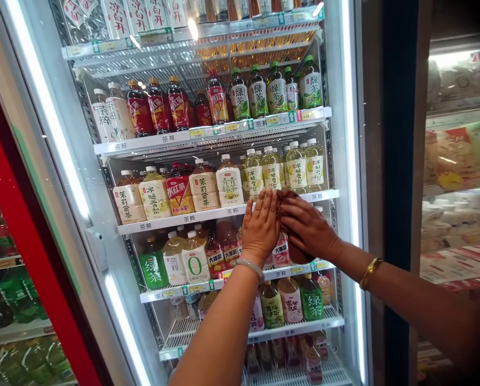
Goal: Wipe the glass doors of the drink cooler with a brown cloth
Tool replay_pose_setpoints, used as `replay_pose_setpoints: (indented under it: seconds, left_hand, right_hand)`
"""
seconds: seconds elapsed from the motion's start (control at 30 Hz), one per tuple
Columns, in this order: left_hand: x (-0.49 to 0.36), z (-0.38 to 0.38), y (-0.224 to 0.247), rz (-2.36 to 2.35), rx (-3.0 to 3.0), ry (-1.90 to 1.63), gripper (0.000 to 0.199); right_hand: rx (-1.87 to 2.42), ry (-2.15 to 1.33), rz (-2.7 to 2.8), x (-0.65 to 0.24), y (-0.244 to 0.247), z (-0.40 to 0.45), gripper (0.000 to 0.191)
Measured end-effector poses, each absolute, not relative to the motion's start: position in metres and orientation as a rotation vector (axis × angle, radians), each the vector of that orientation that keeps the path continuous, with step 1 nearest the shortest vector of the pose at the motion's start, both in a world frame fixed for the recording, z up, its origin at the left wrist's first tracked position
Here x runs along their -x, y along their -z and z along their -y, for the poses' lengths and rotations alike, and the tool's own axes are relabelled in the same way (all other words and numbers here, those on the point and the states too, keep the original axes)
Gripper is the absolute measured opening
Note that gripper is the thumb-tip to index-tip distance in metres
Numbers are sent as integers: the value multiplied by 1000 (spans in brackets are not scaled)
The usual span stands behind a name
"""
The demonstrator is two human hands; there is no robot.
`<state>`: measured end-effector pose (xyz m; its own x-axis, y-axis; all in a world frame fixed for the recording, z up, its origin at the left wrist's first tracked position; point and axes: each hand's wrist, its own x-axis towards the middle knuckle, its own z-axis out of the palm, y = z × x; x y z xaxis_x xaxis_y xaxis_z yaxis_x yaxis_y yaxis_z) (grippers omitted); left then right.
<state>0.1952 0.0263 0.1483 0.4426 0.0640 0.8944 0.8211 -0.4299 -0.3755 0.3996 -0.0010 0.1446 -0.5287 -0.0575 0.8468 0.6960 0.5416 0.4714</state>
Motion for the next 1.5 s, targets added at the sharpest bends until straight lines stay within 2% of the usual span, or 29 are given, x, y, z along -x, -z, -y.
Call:
replay_pose_setpoints:
  seconds: [0.13, 0.3, 0.43, 0.53, 0.67, 0.8, 0.93, 1.03, 1.13, 1.23, 1.37, 1.5]
  left_hand:
    - [-195, -27, -148, 751, 1811, 1080, 78]
    - [-196, -29, -148, 759, 1841, 1088, 83]
    - [-195, -29, -148, 748, 1838, 1080, 82]
    - [-194, -28, -149, 734, 1827, 1085, 81]
    - [-194, -28, -149, 736, 1828, 1102, 82]
    - [-195, -29, -149, 742, 1839, 1097, 84]
    - [-195, -29, -149, 743, 1839, 1099, 82]
    - [-194, -28, -149, 731, 1817, 1097, 80]
    - [-194, -29, -149, 720, 1791, 1096, 80]
    - [-195, -30, -148, 724, 1793, 1092, 80]
    - [-195, -30, -149, 719, 1784, 1096, 78]
    - [-195, -28, -150, 732, 1769, 1073, 75]
  right_hand:
    - [388, 1155, 2115, -444, -138, 5, 37]
    - [704, 978, 1803, -467, -166, 5, 21]
    - [817, 905, 1464, -410, -167, -1, 30]
    - [703, 972, 1649, -391, -147, 2, 35]
    - [489, 1186, 2036, -439, -134, 9, 34]
    - [722, 1090, 1660, -479, -156, 5, 24]
    - [775, 1031, 1525, -439, -169, 0, 34]
    - [584, 1122, 1843, -416, -152, 5, 35]
    - [499, 1172, 2083, -444, -131, 8, 37]
    - [689, 1099, 1813, -490, -130, 2, 32]
    - [819, 1012, 1394, -494, -157, -8, 42]
    - [720, 1018, 1626, -457, -160, -4, 40]
